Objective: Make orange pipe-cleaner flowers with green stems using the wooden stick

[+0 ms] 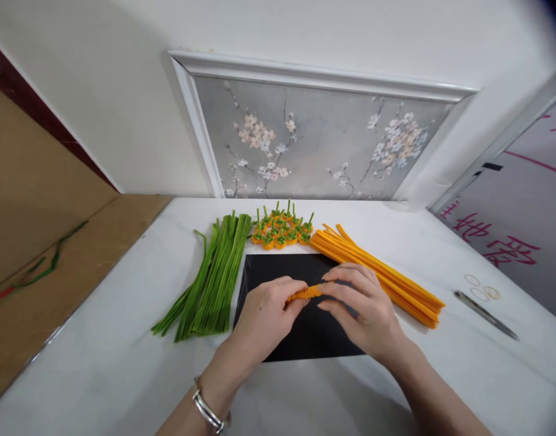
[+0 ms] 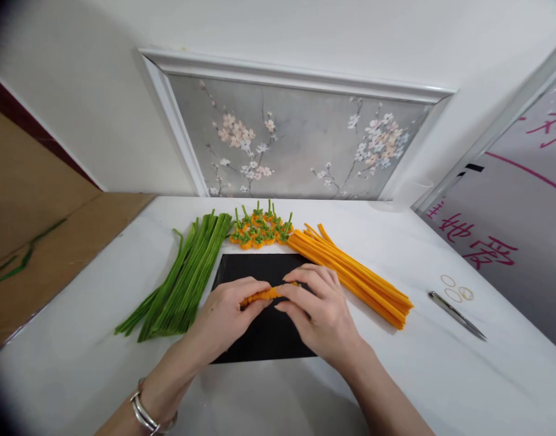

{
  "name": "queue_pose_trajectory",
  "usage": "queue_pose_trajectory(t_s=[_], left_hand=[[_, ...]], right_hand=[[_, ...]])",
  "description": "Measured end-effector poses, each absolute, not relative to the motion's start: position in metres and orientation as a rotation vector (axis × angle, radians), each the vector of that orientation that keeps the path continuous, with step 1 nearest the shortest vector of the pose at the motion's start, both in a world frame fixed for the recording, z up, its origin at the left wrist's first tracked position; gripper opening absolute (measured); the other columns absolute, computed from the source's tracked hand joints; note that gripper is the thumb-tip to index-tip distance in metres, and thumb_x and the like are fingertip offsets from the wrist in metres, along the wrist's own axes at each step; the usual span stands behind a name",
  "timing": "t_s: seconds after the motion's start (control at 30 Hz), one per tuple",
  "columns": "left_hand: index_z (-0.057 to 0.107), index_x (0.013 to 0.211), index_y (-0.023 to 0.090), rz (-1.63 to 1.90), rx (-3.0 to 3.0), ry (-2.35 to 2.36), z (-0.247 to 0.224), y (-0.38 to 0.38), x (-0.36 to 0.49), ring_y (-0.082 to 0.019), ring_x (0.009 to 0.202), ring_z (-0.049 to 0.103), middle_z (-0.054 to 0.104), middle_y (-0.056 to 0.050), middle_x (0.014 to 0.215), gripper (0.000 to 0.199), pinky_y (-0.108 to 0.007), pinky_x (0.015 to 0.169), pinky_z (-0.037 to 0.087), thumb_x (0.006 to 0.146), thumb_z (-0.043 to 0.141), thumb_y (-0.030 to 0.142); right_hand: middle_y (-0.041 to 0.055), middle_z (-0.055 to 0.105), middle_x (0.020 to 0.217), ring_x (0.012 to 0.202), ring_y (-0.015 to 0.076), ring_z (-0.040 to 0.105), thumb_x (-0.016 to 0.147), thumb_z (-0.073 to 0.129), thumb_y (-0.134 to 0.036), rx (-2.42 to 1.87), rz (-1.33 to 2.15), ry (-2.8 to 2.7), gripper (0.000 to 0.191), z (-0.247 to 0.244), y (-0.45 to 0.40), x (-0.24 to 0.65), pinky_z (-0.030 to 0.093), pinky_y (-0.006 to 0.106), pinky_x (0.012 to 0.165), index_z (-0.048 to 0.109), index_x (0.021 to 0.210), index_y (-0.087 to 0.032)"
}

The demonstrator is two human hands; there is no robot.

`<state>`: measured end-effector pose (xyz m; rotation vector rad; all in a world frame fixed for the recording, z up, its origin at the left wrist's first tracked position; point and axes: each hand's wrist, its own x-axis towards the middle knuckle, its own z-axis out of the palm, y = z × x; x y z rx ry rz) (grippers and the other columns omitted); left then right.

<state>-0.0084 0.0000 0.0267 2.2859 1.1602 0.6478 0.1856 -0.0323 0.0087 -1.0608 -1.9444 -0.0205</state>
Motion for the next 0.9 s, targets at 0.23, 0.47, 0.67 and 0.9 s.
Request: queue_pose_trajectory(t_s=[0.23,0.47,0.67,0.9], left_hand=[[0.068,0.089,0.021,0.615,2.347,1.164,0.027,-0.004,-0.005,-0.015,0.076,0.061,0.068,0.001,0.082,0.013,-0.024,0.066,0.041,0.090,0.055,0.018],[0.069,0.094,0.023,0.668,2.320,1.199,0.024,-0.002,-0.007,-0.016,0.078,0.063,0.070,0.001,0.088,0.018,-0.025,0.066,0.043,0.088,0.055,0.015],[0.068,0.099,0.025,0.678,2.282,1.206,0.022,-0.001,-0.007,-0.017,0.080,0.064,0.072,0.000,0.093,0.017,-0.026,0.069,0.045,0.085,0.060,0.019],[0.071,0.086,0.023,0.670,2.210,1.151,0.026,-0.001,-0.007,-0.013,0.067,0.057,0.066,0.003,0.075,0.014,-0.024,0.061,0.040,0.088,0.057,0.022]], right_hand=[[0.0020,0.067,0.084,0.091,0.0193,0.061,0.089,0.057,-0.011,-1.045,0.010,-1.799,0.014,0.007,-0.034,0.165,0.042,0.039,0.084,0.064,0.084,-0.022],[0.0032,0.065,0.076,0.072,0.0172,0.063,0.096,0.043,-0.029,-1.405,0.336,-1.538,0.025,0.007,-0.030,0.206,0.049,0.029,0.066,0.060,0.081,-0.021],[0.0005,0.065,0.067,0.058,0.0149,0.061,0.094,0.049,-0.028,-1.425,0.418,-1.866,0.020,0.008,-0.030,0.200,0.045,0.025,0.053,0.063,0.082,-0.021],[0.0018,0.065,0.069,0.062,0.0153,0.061,0.095,0.049,-0.028,-1.377,0.275,-1.883,0.020,0.005,-0.032,0.199,0.044,0.025,0.056,0.062,0.081,-0.020]])
